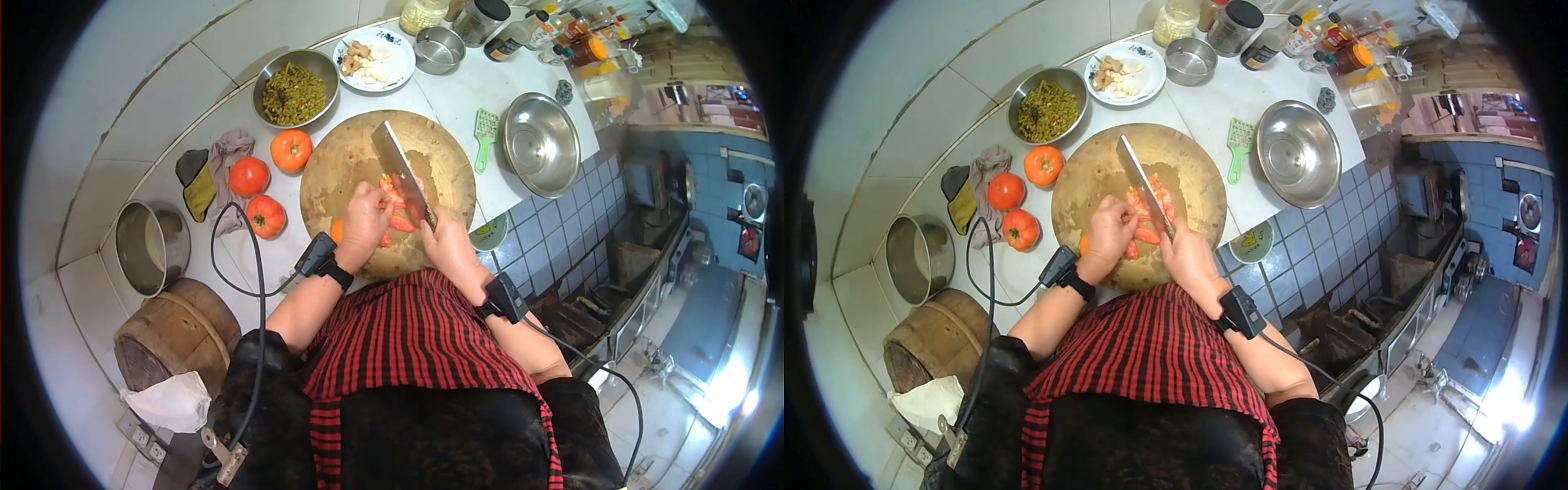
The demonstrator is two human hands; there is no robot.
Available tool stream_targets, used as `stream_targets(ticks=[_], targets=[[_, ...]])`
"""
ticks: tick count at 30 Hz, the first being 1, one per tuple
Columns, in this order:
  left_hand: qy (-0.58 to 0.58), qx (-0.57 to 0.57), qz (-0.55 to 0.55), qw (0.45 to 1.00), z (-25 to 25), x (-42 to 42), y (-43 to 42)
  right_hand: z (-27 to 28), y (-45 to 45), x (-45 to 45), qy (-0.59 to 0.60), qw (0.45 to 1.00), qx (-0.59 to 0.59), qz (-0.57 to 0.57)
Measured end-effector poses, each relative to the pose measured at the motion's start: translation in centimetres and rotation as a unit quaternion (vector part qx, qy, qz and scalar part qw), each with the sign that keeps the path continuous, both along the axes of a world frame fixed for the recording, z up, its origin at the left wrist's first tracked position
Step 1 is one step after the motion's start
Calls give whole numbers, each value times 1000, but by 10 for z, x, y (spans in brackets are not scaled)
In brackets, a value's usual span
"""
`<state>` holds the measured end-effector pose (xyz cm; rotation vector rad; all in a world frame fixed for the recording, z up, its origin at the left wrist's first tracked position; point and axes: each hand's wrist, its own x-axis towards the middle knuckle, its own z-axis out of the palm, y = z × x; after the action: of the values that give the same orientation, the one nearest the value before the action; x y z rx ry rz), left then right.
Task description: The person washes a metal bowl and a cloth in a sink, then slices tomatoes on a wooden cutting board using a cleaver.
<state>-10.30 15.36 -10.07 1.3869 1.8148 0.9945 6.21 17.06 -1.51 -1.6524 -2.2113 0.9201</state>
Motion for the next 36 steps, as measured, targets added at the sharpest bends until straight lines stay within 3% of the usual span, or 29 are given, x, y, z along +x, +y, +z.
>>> stream_targets(ticks=[6,11,16,20,23,26,28,29,31,33,36], targets=[[18,18,-6,1000,-3,1,-3,-42,-2,-7,-74,996,-49,17],[15,-5,-4,1000,-5,2,2,-18,8,-4,-18,999,-29,7],[-7,-3,19,1000,-4,6,-2,5,-4,2,-47,997,-57,26],[-15,-17,25,999,-15,2,-1,-11,-8,0,-64,994,-63,57],[46,10,-4,999,-21,-1,1,-29,-5,-16,-120,989,-54,68],[71,-32,-17,997,-4,-1,-2,-35,5,-18,-101,991,-58,59],[84,-8,-20,996,28,4,-10,-24,15,-5,-46,995,-79,48],[114,54,-74,989,31,1,-17,-19,17,-1,-12,997,-67,34],[142,34,-111,983,25,-5,-26,-15,13,4,74,997,-14,7],[172,17,-150,973,19,-7,-30,9,8,6,60,998,-17,16],[165,45,-98,980,17,-5,-31,31,-3,13,4,998,-60,20]])
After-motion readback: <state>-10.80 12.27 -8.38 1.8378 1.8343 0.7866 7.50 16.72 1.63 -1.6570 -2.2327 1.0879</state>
